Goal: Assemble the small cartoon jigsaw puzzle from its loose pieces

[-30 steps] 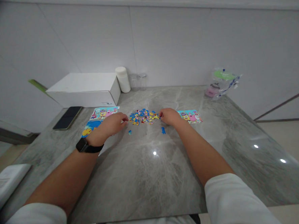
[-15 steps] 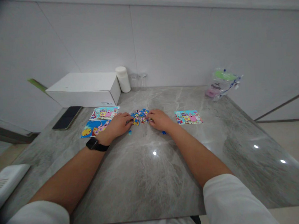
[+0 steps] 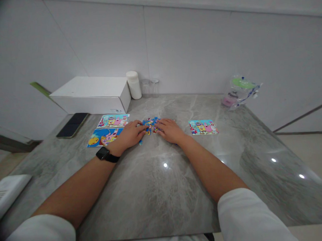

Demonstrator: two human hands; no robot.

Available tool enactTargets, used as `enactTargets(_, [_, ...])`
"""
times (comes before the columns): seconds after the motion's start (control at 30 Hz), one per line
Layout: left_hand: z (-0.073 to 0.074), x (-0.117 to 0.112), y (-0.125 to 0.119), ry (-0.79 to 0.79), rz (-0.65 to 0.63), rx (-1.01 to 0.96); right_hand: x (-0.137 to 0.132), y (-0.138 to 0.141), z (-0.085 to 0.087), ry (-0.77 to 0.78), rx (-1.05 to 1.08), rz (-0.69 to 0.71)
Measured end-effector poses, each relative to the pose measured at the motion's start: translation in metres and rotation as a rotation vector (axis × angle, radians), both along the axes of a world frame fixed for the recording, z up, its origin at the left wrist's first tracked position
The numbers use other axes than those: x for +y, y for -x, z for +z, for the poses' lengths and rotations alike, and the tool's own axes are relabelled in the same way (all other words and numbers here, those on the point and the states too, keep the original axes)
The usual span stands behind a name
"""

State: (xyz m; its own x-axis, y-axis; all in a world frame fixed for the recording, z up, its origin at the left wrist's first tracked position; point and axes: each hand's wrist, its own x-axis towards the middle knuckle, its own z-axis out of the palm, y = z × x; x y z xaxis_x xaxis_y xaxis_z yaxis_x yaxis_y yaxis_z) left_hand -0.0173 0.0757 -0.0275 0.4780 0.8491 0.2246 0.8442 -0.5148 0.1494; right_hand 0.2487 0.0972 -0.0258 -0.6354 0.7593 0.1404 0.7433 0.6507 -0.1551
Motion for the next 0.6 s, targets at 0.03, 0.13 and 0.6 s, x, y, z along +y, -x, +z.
enactTargets(0.03, [0.0,0.0,-0.001,-0.006,-0.008,-0.013,0.0,0.001,-0.001,0.011,-0.013,0.017])
enactTargets(0.13, [0.002,0.0,-0.002,-0.014,-0.055,-0.056,0.002,0.001,-0.001,0.021,-0.037,-0.014])
enactTargets(0.6, [-0.005,0.005,0.001,0.012,-0.141,-0.098,0.009,-0.015,-0.004,-0.031,-0.011,-0.223])
